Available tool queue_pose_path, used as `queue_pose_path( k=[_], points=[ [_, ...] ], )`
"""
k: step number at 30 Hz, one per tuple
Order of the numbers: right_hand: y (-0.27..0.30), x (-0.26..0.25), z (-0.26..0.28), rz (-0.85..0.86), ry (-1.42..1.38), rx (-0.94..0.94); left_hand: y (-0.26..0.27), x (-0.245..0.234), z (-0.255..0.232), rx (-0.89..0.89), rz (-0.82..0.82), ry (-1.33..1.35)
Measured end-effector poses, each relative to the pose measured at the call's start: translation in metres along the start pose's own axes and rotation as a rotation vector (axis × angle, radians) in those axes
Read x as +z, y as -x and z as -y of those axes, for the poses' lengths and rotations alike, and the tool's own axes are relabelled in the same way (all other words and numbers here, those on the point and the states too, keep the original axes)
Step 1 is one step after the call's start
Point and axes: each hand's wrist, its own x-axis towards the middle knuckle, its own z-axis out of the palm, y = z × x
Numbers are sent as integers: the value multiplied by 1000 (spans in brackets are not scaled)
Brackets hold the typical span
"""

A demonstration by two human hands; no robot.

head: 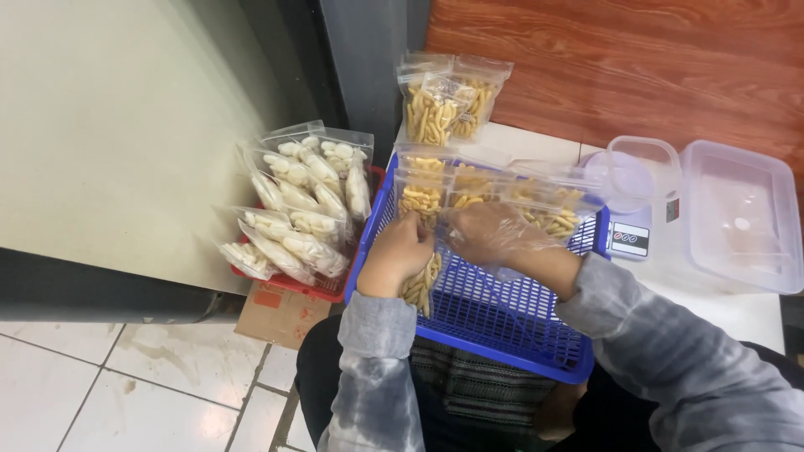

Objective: Weighing and organizing small plastic bags of snacks into a basket.

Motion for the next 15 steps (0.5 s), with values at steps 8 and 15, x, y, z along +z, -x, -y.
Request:
queue_pose_path(
  k=[8, 15],
  points=[
    [-9, 22, -7, -39, -75, 22, 10, -16, -8, -35, 26, 12],
    [22, 26, -17, -183, -249, -138, 41, -48, -40, -42, 71, 89]
  ],
)
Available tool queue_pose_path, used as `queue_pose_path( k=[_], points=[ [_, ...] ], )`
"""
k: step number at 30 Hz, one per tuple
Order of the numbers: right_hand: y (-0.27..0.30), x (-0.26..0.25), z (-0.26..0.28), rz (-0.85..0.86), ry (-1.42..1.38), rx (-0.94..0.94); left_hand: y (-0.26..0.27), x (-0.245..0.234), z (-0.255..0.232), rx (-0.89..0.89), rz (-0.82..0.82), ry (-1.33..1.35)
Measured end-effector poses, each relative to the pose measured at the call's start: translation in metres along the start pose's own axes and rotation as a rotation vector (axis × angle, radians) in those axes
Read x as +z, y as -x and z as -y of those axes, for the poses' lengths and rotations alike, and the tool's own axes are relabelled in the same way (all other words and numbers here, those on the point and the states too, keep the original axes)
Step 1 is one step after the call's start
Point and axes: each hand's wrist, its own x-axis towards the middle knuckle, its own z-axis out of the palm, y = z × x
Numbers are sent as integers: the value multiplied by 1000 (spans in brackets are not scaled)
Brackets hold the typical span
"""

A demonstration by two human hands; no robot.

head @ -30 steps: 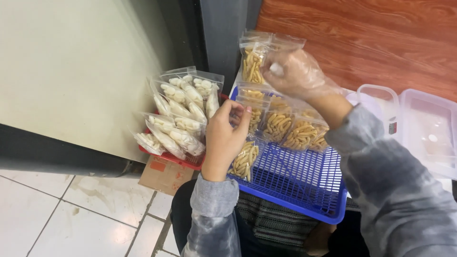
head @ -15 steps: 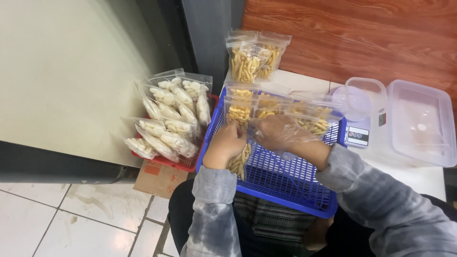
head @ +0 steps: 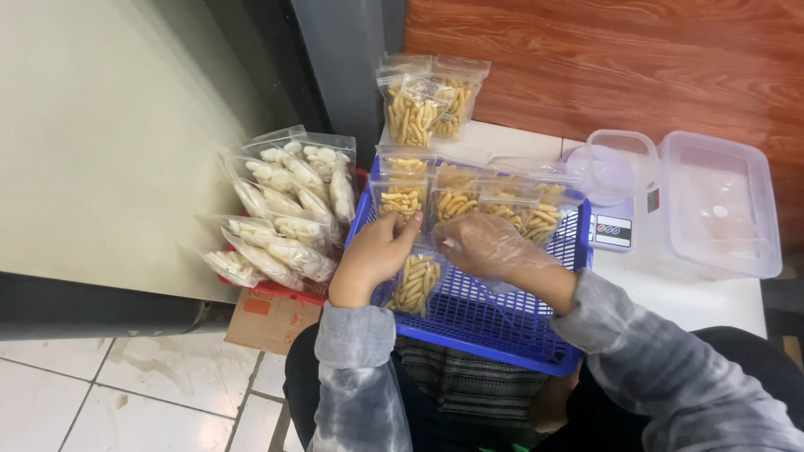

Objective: Weighing and organizing small plastic bags of snacks into a basket.

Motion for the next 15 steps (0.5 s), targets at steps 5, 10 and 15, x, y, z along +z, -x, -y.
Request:
queue_pose_path(
  k=[5, 10, 15],
  points=[
    [45, -19, -22, -46, -23, -3, 11, -9, -10, -26, -5, -18],
    [88, -62, -40, -63, 40, 153, 0, 1, -2, -24, -46, -72],
    [109, -79, -77, -214, 163, 241, -11, 10, 5, 19, -47, -106]
  ],
)
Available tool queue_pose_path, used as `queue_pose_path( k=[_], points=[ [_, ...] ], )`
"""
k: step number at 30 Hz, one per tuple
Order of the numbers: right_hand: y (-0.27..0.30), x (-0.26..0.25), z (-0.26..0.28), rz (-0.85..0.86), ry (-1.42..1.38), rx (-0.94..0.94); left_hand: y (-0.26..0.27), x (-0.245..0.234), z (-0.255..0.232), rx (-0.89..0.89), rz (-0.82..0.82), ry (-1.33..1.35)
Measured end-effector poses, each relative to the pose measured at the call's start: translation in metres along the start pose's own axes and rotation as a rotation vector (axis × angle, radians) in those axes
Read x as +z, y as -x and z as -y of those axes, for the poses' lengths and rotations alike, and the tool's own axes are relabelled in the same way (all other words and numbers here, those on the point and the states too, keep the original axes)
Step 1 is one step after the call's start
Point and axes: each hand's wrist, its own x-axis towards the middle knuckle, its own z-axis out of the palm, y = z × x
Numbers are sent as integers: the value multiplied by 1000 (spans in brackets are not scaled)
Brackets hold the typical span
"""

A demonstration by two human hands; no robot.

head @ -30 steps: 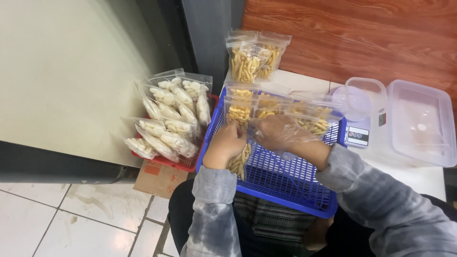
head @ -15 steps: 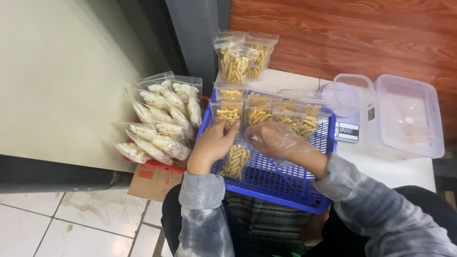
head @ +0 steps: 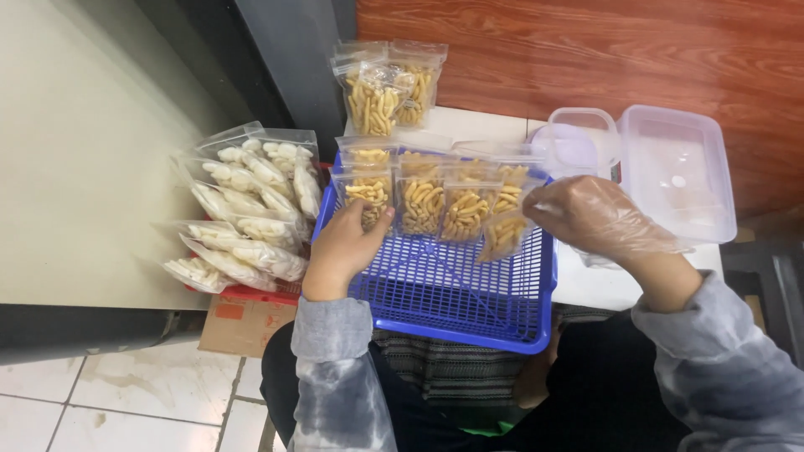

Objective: Weighing and organizing small plastic bags of snacks into a basket.

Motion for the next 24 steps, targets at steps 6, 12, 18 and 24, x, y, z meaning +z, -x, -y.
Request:
queue_pose_path(
  k=[6, 12, 18, 24],
  points=[
    [-8, 36, -35, -54, 94, 9, 4, 1, 1, 3, 20, -12],
    [-2, 17, -27, -76, 106, 31, 10, 0, -4, -6, 55, -48],
    [-5, 29, -29, -15, 73, 52, 7, 5, -8, 11, 56, -36],
    [-6, 27, -41, -41, 2, 67, 5, 6, -4, 31, 55, -48]
  ],
)
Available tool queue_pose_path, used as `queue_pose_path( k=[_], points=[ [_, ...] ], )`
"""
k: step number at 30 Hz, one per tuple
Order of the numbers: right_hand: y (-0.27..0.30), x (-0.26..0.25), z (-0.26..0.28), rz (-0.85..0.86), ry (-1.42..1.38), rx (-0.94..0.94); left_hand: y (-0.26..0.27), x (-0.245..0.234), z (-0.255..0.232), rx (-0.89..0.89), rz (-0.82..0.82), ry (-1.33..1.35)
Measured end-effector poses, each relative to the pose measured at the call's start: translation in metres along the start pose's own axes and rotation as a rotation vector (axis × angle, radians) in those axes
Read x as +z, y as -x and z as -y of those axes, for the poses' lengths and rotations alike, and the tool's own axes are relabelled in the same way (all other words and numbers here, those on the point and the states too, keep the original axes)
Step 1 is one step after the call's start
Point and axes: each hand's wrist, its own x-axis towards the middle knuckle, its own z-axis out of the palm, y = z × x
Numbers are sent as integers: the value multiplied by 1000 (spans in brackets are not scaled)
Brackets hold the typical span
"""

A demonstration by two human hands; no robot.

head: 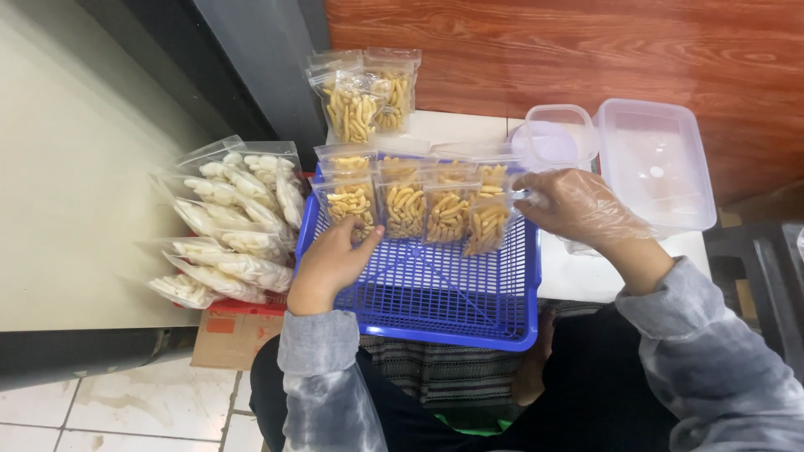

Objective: Weighing and organizing small plastic bags of snacks into a basket.

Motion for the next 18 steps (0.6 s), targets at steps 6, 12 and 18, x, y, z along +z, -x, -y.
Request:
queue_pose_path(
  k=[6, 12, 18],
  points=[
    [-2, -29, 23, -76, -150, -43, 6, -4, -6, 6, -10, 8],
    [-46, -46, 39, -215, -184, -193, 4, 0, -4, 78, -13, 28],
    [-133, -38, 65, -154, -334, -347, -1, 3, 4, 85, -21, 43]
  ],
)
